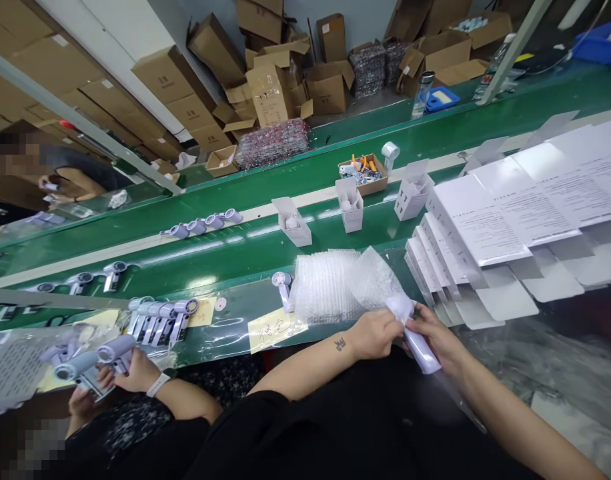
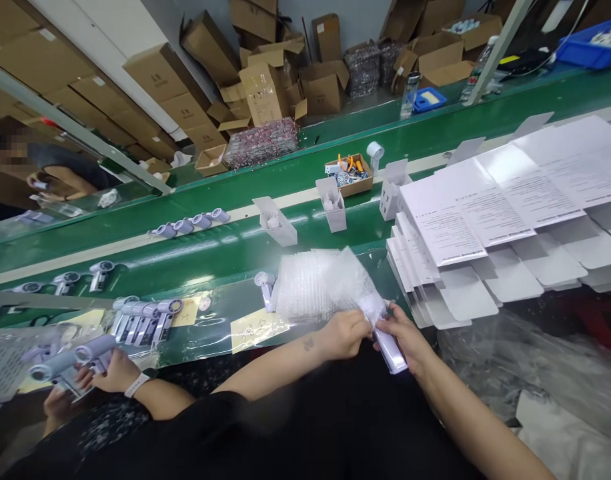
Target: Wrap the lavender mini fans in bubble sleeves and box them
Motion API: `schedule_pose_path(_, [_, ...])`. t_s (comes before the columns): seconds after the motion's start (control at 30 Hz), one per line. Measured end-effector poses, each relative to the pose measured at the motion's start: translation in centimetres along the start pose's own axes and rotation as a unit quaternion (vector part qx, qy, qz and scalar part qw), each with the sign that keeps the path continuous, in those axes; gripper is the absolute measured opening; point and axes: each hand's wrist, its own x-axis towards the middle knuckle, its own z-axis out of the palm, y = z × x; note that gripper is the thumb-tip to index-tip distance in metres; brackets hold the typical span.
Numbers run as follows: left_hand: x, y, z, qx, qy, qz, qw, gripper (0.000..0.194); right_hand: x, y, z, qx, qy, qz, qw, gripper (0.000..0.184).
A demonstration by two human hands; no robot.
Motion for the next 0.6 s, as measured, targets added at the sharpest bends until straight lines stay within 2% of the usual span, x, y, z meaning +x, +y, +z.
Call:
schedule_pose_path(0.03, [-0.1, 0.0, 0.1, -0.002, -0.023, 0.011, 1.0, 0.014, -0.3, 0.2, 0.1, -0.004, 0.013, -0.004, 1.0, 0.055])
schedule_pose_path(0.07, [-0.2, 0.0, 0.2, -0.013, -0.03, -0.009, 0.999, 0.013, -0.6, 0.5, 0.2, -0.007, 0.029, -0.003, 1.0, 0.053])
schedule_pose_path(0.1, [-0.2, -0.1, 0.3, -0.03, -0.021, -0.06, 0.998, 0.013, -0.8, 0.8, 0.4, -0.007, 0.046, 0.0, 0.999, 0.051])
schedule_pose_path(0.17, [0.0, -0.1, 0.5, -0.056, 0.025, -0.203, 0.977, 0.013, -1.4, 1.3, 1.0, -0.004, 0.067, 0.008, 0.998, 0.047])
schedule_pose_path(0.2, [0.2, 0.1, 0.6, -0.059, 0.047, -0.253, 0.965, 0.013, -1.6, 1.5, 1.2, -0.004, 0.069, 0.01, 0.998, 0.046])
schedule_pose_path(0.23, [0.3, 0.3, 0.6, -0.054, 0.054, -0.265, 0.961, 0.013, -1.9, 1.6, 1.4, -0.007, 0.066, 0.008, 0.998, 0.045])
schedule_pose_path(0.27, [0.3, 0.7, 0.6, -0.044, 0.043, -0.234, 0.97, 0.013, -2.1, 1.6, 1.6, -0.01, 0.063, 0.003, 0.998, 0.045])
schedule_pose_path(0.33, [0.0, 1.6, 0.4, -0.026, -0.024, -0.09, 0.995, 0.012, -2.4, 1.6, 1.8, -0.011, 0.055, -0.014, 0.998, 0.049])
schedule_pose_path(0.37, [-0.2, 2.0, 0.1, -0.023, -0.063, -0.028, 0.997, 0.011, -2.5, 1.6, 1.8, -0.009, 0.055, -0.022, 0.998, 0.052])
schedule_pose_path(0.4, [-0.6, 2.2, -0.2, -0.027, -0.091, -0.001, 0.995, 0.011, -2.5, 1.7, 1.9, -0.006, 0.055, -0.025, 0.998, 0.054])
schedule_pose_path(0.47, [-1.3, 2.5, -0.9, -0.06, -0.097, -0.045, 0.992, 0.01, -2.4, 2.1, 2.0, 0.001, 0.061, -0.011, 0.998, 0.05])
schedule_pose_path(0.53, [-1.9, 2.4, -1.5, -0.111, -0.074, -0.116, 0.984, 0.01, -2.3, 2.7, 2.1, 0.016, 0.08, 0.012, 0.997, 0.036])
schedule_pose_path(0.6, [-2.3, 2.3, -1.9, -0.164, -0.066, -0.138, 0.974, 0.012, -2.2, 3.4, 2.0, 0.021, 0.102, 0.017, 0.994, 0.023])
